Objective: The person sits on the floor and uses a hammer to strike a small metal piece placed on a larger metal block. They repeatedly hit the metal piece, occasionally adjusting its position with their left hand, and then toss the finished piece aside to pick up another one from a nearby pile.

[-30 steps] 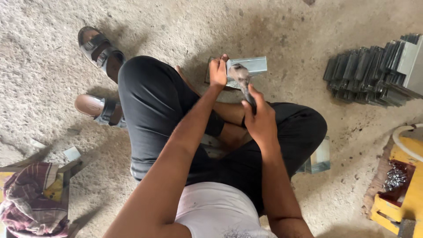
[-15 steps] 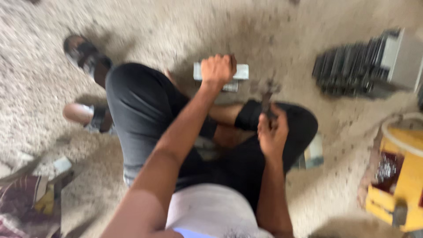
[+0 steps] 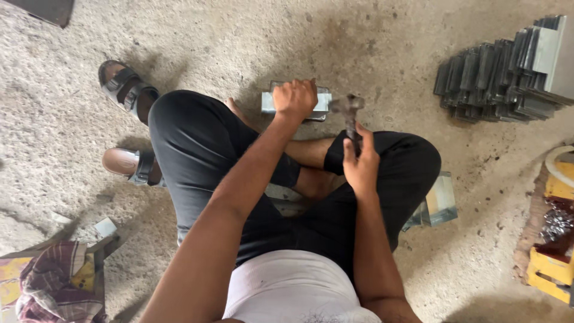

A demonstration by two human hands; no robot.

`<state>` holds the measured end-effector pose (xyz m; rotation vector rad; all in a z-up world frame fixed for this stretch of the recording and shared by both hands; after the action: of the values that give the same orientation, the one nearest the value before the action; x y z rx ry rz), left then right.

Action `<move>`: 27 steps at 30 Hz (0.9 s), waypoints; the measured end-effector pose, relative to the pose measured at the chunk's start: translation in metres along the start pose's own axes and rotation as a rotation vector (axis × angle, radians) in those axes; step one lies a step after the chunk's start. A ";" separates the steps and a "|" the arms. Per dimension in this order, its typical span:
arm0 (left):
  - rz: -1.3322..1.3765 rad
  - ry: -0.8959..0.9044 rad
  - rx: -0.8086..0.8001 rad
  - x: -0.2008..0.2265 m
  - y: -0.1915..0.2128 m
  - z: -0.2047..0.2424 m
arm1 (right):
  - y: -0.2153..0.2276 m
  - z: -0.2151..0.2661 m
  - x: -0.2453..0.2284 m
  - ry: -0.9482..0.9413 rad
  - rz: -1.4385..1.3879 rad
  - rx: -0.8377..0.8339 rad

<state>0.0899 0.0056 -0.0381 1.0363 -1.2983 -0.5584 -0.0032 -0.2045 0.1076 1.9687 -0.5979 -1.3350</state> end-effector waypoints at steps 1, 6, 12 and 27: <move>-0.004 -0.021 0.048 0.000 0.003 -0.001 | -0.004 0.000 0.011 -0.089 -0.045 -0.032; 0.036 -0.013 0.019 0.010 0.003 0.002 | 0.009 0.012 0.020 -0.260 0.003 -0.092; 0.006 -0.009 0.000 0.004 0.004 0.017 | 0.027 0.005 -0.012 -0.095 -0.142 0.090; 0.031 0.032 -0.074 0.006 0.001 0.006 | 0.010 -0.014 -0.015 0.099 0.032 -0.014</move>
<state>0.0855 -0.0005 -0.0343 0.9588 -1.2544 -0.5604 0.0039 -0.1970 0.1276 1.9924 -0.5687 -1.2113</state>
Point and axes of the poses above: each hand's wrist, its own z-axis away from the middle knuckle, its own y-axis out of the back of the hand, x = y × z, the point moved 8 cm from there along -z, towards the middle knuckle, and after that the axes turned 5 degrees about z, right-handed, at the moved point
